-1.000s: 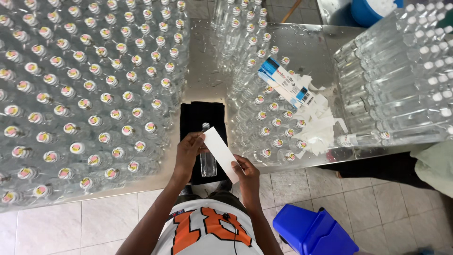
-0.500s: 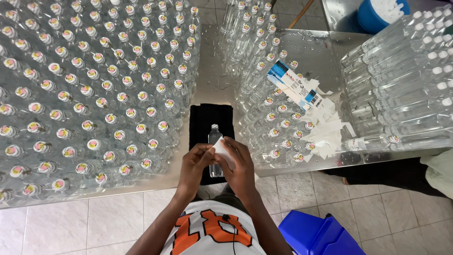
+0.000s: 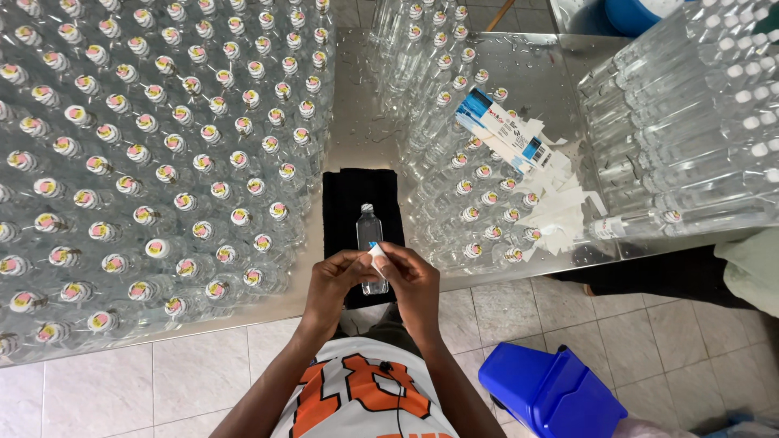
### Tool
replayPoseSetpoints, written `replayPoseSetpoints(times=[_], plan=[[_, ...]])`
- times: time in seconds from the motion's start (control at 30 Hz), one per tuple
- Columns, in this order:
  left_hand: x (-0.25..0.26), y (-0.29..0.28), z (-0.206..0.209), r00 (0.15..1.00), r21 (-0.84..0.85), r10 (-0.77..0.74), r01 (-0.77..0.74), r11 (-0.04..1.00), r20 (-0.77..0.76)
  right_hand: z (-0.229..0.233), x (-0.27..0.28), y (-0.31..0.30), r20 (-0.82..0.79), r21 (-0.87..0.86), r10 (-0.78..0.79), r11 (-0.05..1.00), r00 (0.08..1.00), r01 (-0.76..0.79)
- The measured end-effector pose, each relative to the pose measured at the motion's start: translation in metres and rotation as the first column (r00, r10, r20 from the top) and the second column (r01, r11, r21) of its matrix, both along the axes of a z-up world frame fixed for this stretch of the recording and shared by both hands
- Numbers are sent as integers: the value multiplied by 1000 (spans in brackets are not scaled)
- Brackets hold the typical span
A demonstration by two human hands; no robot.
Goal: The person repeatedly picks up clear plastic bottles from a table, places them on a black mat, and applies a white label to each bottle. The labeled bottles are then moved aside on the table.
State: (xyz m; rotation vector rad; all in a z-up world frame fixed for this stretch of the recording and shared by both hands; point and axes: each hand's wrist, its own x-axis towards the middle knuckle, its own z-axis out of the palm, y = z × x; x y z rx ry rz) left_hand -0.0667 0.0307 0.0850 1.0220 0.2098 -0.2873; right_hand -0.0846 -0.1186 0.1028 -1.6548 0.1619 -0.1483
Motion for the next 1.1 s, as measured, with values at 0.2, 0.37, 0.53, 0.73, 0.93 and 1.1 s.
replayPoseSetpoints(times=[0.2, 0.37, 0.53, 0.73, 0.93, 1.1], plan=[[0, -2, 6, 1000, 59, 0, -1, 998, 17, 21, 5, -4, 75, -246, 45, 969, 996, -25], [-3, -6, 4, 992, 269, -17, -17, 963, 122, 8, 0, -9, 63, -235, 32, 972, 998, -17], [-7, -13, 11, 990, 381, -28, -26, 924, 136, -3, -4, -11, -15, -115, -68, 991, 998, 65], [-6, -21, -2, 992, 351, 1, -46, 935, 127, -3, 6, -19, -130, 266, -167, 944, 977, 197], [-1, -34, 5, 981, 402, 13, -92, 911, 196, 18, 5, -34, 117, -195, -102, 973, 988, 124], [2, -51, 14, 987, 382, -42, -20, 924, 155, 9, 4, -44, 205, -307, -48, 945, 978, 111]])
